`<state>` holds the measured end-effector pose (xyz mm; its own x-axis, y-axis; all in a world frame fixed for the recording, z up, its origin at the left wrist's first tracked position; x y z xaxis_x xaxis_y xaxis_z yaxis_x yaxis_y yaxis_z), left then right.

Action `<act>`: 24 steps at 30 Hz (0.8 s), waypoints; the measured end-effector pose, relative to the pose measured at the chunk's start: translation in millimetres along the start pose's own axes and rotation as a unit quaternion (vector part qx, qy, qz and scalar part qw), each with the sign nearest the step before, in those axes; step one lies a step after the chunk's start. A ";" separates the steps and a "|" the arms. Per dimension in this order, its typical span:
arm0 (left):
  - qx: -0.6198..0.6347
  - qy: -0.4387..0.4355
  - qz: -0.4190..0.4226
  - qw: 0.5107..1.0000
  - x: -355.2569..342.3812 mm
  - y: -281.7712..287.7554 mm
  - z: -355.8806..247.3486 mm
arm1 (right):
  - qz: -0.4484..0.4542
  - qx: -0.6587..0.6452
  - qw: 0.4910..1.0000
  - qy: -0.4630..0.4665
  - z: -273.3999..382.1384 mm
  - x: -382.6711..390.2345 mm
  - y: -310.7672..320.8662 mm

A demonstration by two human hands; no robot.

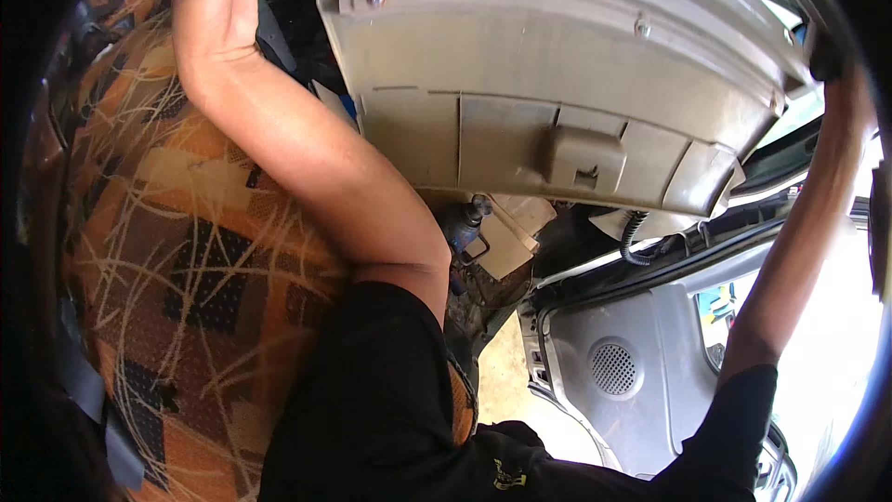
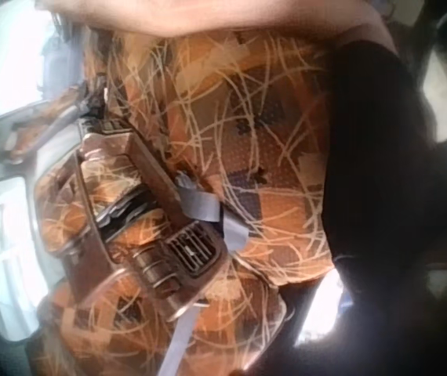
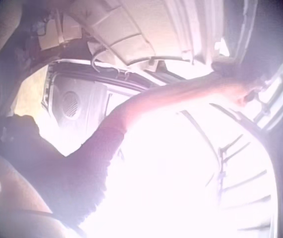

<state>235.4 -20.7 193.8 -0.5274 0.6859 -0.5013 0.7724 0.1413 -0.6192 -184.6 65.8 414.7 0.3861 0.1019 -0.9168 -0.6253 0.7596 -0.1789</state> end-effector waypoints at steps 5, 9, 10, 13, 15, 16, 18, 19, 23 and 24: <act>-0.239 0.060 0.074 0.966 4.9 25.7 -12.9 | 0.077 -0.052 0.989 -0.118 -38.6 -29.2 -48.7; -0.298 0.052 0.121 0.945 15.8 36.2 -32.8 | 0.130 -0.057 0.978 -0.152 -27.9 -59.6 -86.8; -0.288 0.032 0.116 0.950 15.5 44.2 -41.8 | 0.140 -0.068 0.974 -0.165 -30.6 -58.9 -97.8; -0.177 -0.045 0.104 0.978 8.7 56.8 -44.8 | 0.163 -0.076 0.966 -0.185 -37.2 -78.7 -115.1; 0.025 -0.046 0.073 0.996 11.6 53.7 -35.5 | 0.171 -0.073 0.964 -0.188 -46.2 -106.1 -112.9; 0.098 -0.063 0.067 0.991 9.7 54.0 -48.9 | 0.173 -0.094 0.958 -0.208 -58.0 -111.4 -116.5; 0.259 -0.094 0.017 0.961 3.1 46.0 -47.2 | 0.188 -0.118 0.953 -0.208 -53.9 -151.8 -118.0; 0.254 -0.127 -0.025 0.958 -2.6 44.3 -44.4 | 0.190 -0.131 0.951 -0.208 -45.1 -155.7 -122.8; 0.221 -0.200 -0.131 0.946 -13.7 31.3 -24.2 | 0.145 -0.202 0.940 -0.232 -14.1 -72.3 -167.1; 0.221 -0.203 -0.147 0.943 -13.2 22.1 -13.4 | 0.174 -0.181 0.940 -0.233 -10.7 -58.9 -171.4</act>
<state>264.2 -17.0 194.8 -0.8569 0.3219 -0.4027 0.3961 -0.0890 -0.9139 -107.4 -77.3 495.5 0.3183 0.6378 -0.7014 -0.9255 0.3693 -0.0842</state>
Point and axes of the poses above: each hand's wrist, its own x-axis away from the middle knuckle, its own y-axis out of the back of the hand, z = x × y, the point moved 3 cm from there along -x, towards the middle knuckle, and after that the axes turned 8 degrees about -z, right-handed, at the moved point
